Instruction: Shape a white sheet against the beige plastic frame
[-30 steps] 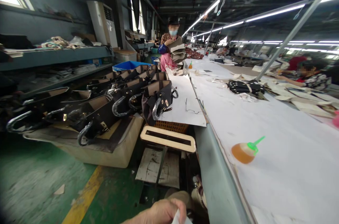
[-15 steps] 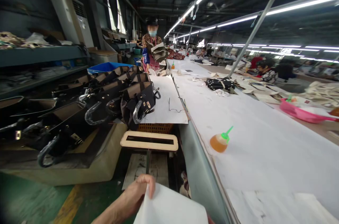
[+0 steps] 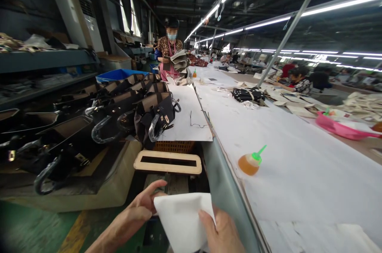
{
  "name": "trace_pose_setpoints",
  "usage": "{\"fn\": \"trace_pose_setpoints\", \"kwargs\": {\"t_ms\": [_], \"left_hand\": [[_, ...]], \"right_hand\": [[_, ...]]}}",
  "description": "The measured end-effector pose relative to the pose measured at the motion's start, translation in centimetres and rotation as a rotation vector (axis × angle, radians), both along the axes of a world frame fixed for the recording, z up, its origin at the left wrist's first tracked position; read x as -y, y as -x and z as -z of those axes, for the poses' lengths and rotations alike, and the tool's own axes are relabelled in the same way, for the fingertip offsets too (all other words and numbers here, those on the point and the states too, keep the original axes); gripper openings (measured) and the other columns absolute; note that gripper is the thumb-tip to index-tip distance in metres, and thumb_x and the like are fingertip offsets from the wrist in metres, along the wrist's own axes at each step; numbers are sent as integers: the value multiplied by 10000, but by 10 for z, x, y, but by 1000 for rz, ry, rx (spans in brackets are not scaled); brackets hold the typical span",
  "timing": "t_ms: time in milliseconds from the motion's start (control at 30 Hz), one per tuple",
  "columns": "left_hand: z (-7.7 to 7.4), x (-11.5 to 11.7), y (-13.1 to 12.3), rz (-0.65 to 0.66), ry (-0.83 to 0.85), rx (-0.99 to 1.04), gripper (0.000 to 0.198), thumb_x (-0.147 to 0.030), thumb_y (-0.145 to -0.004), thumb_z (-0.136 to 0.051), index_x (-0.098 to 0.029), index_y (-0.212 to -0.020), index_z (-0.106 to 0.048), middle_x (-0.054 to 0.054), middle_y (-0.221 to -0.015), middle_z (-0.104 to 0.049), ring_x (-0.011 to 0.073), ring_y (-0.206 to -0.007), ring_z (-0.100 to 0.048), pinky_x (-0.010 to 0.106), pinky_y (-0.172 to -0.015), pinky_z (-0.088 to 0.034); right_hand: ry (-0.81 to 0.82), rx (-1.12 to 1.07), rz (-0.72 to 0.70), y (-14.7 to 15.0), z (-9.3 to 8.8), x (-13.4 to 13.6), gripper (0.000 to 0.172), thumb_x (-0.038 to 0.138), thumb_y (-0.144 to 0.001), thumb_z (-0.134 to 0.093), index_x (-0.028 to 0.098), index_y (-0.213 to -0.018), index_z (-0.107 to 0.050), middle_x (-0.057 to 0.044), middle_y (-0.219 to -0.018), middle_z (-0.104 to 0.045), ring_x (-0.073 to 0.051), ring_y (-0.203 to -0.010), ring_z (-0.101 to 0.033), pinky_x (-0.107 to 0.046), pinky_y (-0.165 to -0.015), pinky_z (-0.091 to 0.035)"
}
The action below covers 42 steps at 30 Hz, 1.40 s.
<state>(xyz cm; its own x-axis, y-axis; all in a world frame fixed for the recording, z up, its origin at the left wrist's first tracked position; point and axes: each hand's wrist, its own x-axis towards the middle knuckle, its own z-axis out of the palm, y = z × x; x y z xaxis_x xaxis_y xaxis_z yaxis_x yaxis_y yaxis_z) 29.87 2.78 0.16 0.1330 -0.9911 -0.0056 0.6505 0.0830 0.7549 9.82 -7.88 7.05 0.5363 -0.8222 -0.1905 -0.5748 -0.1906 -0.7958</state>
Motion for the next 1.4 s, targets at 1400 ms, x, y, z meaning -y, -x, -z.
{"fn": "trace_pose_setpoints", "kwargs": {"t_ms": [1400], "left_hand": [[-3, -1, -22, -574, -279, 937, 228, -349, -868, -499, -194, -1029, -542, 35, -966, -584, 176, -893, -529, 253, -808, -401]], "right_hand": [[801, -258, -599, -122, -57, 40, 259, -6, -818, -440, 200, -791, -594, 5, -796, -612, -161, -746, -540, -277, -649, -319]]}}
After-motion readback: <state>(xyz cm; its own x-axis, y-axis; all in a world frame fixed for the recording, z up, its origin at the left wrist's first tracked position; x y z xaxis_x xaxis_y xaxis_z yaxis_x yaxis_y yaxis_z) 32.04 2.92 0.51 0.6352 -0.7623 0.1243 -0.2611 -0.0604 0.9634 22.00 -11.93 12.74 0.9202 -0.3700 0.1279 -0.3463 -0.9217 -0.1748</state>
